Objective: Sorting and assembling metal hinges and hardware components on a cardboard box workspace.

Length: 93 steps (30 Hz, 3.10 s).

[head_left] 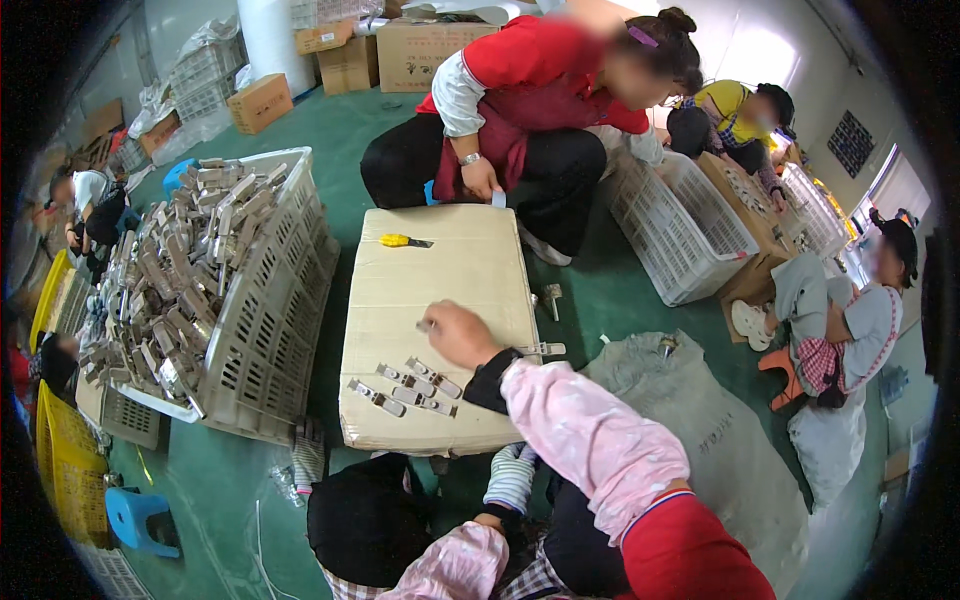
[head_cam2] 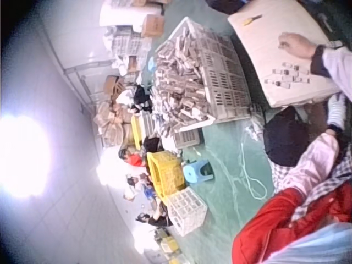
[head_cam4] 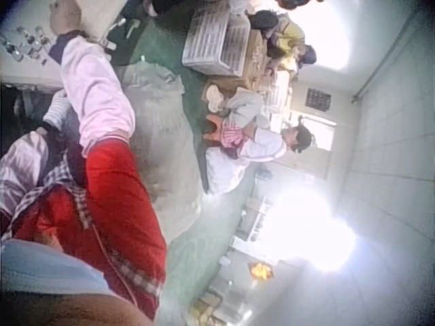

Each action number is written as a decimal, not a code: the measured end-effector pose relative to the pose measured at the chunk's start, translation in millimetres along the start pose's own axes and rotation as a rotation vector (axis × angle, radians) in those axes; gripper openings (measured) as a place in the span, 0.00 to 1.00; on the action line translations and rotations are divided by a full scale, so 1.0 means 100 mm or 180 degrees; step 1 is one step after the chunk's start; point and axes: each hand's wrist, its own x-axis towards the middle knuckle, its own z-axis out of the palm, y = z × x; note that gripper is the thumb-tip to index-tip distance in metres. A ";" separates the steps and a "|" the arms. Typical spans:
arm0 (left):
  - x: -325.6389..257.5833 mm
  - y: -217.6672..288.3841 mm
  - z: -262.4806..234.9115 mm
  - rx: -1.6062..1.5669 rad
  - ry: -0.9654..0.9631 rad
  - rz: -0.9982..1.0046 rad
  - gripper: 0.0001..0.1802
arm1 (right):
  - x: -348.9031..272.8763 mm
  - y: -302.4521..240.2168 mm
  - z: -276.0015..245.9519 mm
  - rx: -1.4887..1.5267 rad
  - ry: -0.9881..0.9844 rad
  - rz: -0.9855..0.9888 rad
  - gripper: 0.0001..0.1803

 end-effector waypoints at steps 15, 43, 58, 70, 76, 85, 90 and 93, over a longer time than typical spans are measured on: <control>-0.05 0.04 0.00 -0.0328 0.0120 0.0356 0.18 | -0.68 1.44 -1.05 0.2086 0.0954 0.2021 0.06; -0.09 0.12 0.00 -0.0288 0.0110 0.0210 0.17 | -0.60 1.66 -0.73 0.1769 0.0842 0.1942 0.06; -0.10 0.14 0.00 -0.0383 0.0047 0.0107 0.17 | -0.63 1.72 -0.71 0.1144 0.0664 0.2146 0.06; -0.13 0.20 0.04 -0.0172 0.0056 0.0312 0.19 | -0.66 2.03 -0.63 0.0638 0.0652 0.2482 0.19; -0.14 0.22 0.01 -0.0115 0.0101 0.0320 0.19 | -0.56 1.76 -0.76 0.0504 0.0801 0.1789 0.22; -0.07 0.08 -0.05 -0.0156 0.0077 0.0143 0.19 | -0.45 0.15 -0.33 -0.0107 -0.0495 -0.0021 0.12; 0.06 -0.18 -0.09 0.0022 0.0123 0.0172 0.20 | -0.57 -0.28 0.00 -0.1050 -0.0874 0.0085 0.13; 0.12 -0.23 -0.03 0.0181 0.0081 0.0096 0.20 | -0.56 -0.13 0.12 -0.0950 -0.0662 0.0316 0.14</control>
